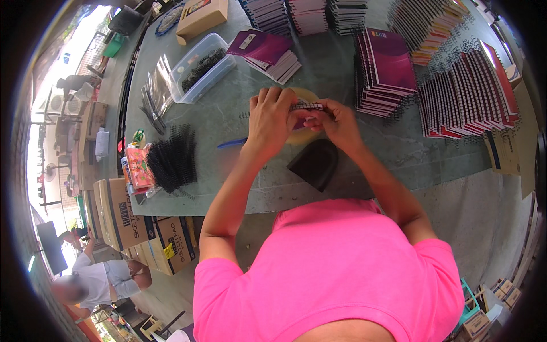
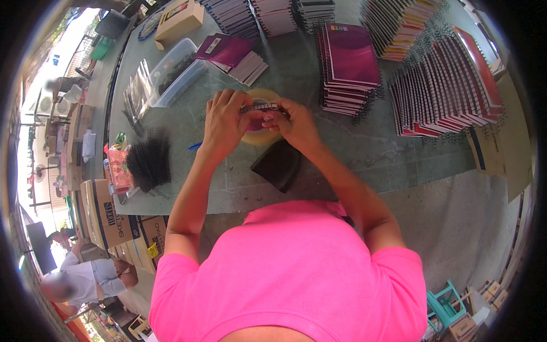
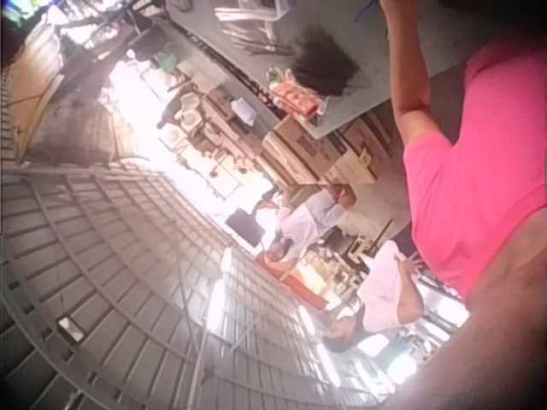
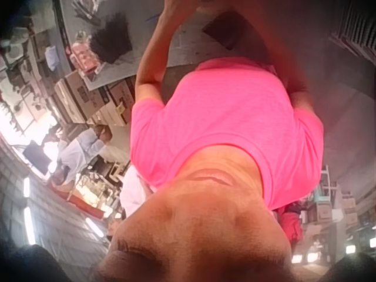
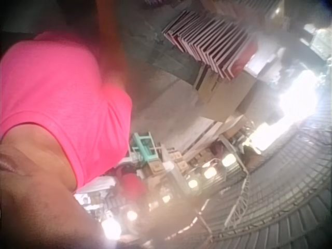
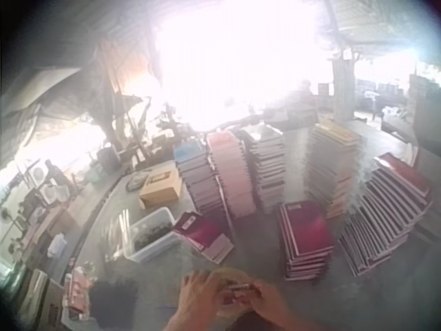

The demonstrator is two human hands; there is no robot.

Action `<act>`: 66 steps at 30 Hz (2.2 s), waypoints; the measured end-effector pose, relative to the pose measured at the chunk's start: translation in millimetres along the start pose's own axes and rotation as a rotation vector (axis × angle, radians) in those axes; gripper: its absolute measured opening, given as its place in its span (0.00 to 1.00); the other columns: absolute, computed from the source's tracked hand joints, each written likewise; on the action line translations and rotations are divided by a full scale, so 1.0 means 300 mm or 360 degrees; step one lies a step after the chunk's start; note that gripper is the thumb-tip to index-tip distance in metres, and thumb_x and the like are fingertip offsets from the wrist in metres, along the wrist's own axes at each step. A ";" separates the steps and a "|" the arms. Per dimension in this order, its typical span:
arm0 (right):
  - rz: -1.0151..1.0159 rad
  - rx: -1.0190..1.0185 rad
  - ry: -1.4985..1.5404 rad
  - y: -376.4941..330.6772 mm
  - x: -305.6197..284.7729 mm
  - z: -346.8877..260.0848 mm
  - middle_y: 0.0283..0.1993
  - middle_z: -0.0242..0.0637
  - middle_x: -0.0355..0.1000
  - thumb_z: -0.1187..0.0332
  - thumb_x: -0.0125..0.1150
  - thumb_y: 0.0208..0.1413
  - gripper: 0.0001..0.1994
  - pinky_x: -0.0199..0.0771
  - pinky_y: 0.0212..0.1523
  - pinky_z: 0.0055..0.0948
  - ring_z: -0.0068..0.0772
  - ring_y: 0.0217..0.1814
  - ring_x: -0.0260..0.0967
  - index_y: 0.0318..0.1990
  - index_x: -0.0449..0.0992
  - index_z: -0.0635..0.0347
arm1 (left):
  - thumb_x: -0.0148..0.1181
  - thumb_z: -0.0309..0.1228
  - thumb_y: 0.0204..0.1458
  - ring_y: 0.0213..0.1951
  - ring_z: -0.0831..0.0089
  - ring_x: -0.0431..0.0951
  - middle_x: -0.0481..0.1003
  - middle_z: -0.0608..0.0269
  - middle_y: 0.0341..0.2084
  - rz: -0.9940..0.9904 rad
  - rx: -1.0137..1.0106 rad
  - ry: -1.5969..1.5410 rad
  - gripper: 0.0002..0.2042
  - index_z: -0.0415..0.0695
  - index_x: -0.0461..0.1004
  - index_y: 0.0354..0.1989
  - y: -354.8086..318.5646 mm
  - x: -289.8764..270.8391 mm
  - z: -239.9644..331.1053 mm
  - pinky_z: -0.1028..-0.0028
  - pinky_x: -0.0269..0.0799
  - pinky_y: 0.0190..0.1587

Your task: The person threads a spiral binding into a notebook cover and pages by hand, using a roll of tape to support the book, and then adds the finished notebook to a stack.

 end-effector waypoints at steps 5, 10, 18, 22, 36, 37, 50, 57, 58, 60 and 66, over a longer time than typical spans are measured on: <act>-0.0044 -0.0240 -0.0215 0.002 -0.026 0.021 0.36 0.36 0.73 0.78 0.43 0.59 0.11 0.72 0.35 0.20 0.19 0.34 0.71 0.47 0.69 0.69 | 0.54 0.25 0.45 0.41 0.59 0.71 0.72 0.60 0.34 -0.0032 0.0039 -0.0195 0.11 0.45 0.71 0.39 0.009 0.013 0.012 0.63 0.63 0.43; -0.0099 -0.0026 0.0125 -0.001 -0.016 0.006 0.37 0.36 0.73 0.75 0.44 0.61 0.11 0.71 0.38 0.19 0.19 0.36 0.71 0.48 0.69 0.69 | 0.55 0.23 0.42 0.39 0.57 0.72 0.72 0.58 0.33 -0.0209 0.0098 -0.0201 0.12 0.44 0.70 0.39 0.011 0.018 -0.019 0.62 0.64 0.42; -0.0140 -0.0157 -0.0172 0.003 -0.026 0.009 0.37 0.37 0.73 0.76 0.45 0.60 0.13 0.73 0.38 0.21 0.23 0.38 0.73 0.51 0.68 0.68 | 0.56 0.22 0.41 0.36 0.58 0.70 0.71 0.58 0.27 0.0093 0.0094 -0.0233 0.10 0.42 0.71 0.35 0.016 0.021 0.020 0.63 0.64 0.40; 0.0037 -0.0150 0.0032 -0.012 0.005 -0.018 0.34 0.35 0.74 0.78 0.49 0.57 0.12 0.74 0.35 0.20 0.20 0.33 0.72 0.49 0.69 0.69 | 0.58 0.26 0.42 0.36 0.58 0.70 0.71 0.58 0.27 -0.0156 0.0093 -0.0119 0.10 0.42 0.72 0.35 0.001 0.036 -0.027 0.63 0.64 0.40; 0.0128 -0.0094 -0.0395 -0.003 -0.031 0.027 0.29 0.36 0.74 0.77 0.58 0.48 0.07 0.70 0.30 0.20 0.17 0.29 0.71 0.35 0.74 0.68 | 0.58 0.24 0.40 0.34 0.56 0.72 0.74 0.56 0.26 0.0048 0.0333 -0.0611 0.09 0.40 0.75 0.32 0.050 0.095 0.024 0.64 0.68 0.37; 0.0148 -0.0106 -0.0423 -0.009 -0.023 0.019 0.29 0.37 0.74 0.77 0.59 0.48 0.07 0.70 0.30 0.21 0.18 0.29 0.71 0.35 0.74 0.68 | 0.58 0.23 0.39 0.34 0.56 0.72 0.74 0.56 0.26 0.0057 0.0332 -0.0619 0.09 0.41 0.75 0.32 0.047 0.099 0.022 0.63 0.69 0.36; 0.0086 -0.0290 -0.0494 -0.043 -0.041 -0.002 0.37 0.44 0.76 0.78 0.55 0.51 0.10 0.74 0.36 0.28 0.26 0.36 0.75 0.42 0.74 0.65 | 0.69 0.30 0.35 0.42 0.62 0.73 0.73 0.57 0.39 0.0183 0.0002 -0.0281 0.28 0.45 0.69 0.50 0.020 -0.088 -0.023 0.66 0.69 0.44; 0.0853 -0.1519 -0.1468 -0.074 -0.191 -0.566 0.43 0.43 0.75 0.81 0.55 0.50 0.11 0.75 0.44 0.27 0.33 0.45 0.74 0.41 0.77 0.62 | 0.68 0.29 0.41 0.43 0.70 0.73 0.74 0.60 0.40 0.0512 -0.0522 -0.0795 0.22 0.43 0.72 0.47 -0.028 -0.103 -0.167 0.70 0.68 0.45; 0.0827 -0.1441 -0.1620 -0.062 -0.228 -0.564 0.45 0.42 0.74 0.80 0.56 0.50 0.12 0.74 0.46 0.29 0.34 0.47 0.73 0.42 0.77 0.61 | 0.67 0.29 0.42 0.43 0.71 0.73 0.74 0.61 0.40 0.0475 -0.0488 -0.0725 0.21 0.43 0.72 0.47 -0.024 -0.090 -0.171 0.70 0.69 0.44; 0.0788 -0.1270 -0.1934 -0.049 -0.295 -0.533 0.47 0.40 0.73 0.77 0.58 0.49 0.13 0.71 0.50 0.31 0.37 0.52 0.70 0.43 0.77 0.58 | 0.66 0.28 0.42 0.41 0.69 0.74 0.74 0.60 0.40 0.0438 -0.0332 -0.0628 0.17 0.43 0.74 0.43 -0.011 -0.058 -0.124 0.70 0.69 0.43; 0.0481 -0.0944 -0.2114 -0.039 -0.284 -0.368 0.51 0.35 0.71 0.68 0.62 0.46 0.16 0.60 0.58 0.37 0.38 0.57 0.64 0.45 0.76 0.55 | 0.66 0.26 0.41 0.42 0.62 0.74 0.75 0.58 0.39 0.0315 -0.0165 -0.0533 0.14 0.42 0.75 0.39 0.020 -0.004 -0.134 0.69 0.69 0.43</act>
Point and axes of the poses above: each hand's wrist, its own y-axis towards the middle knuckle, its own x-axis out of the palm, z = x × y, the point moved 2 cm from there along y, towards the middle knuckle
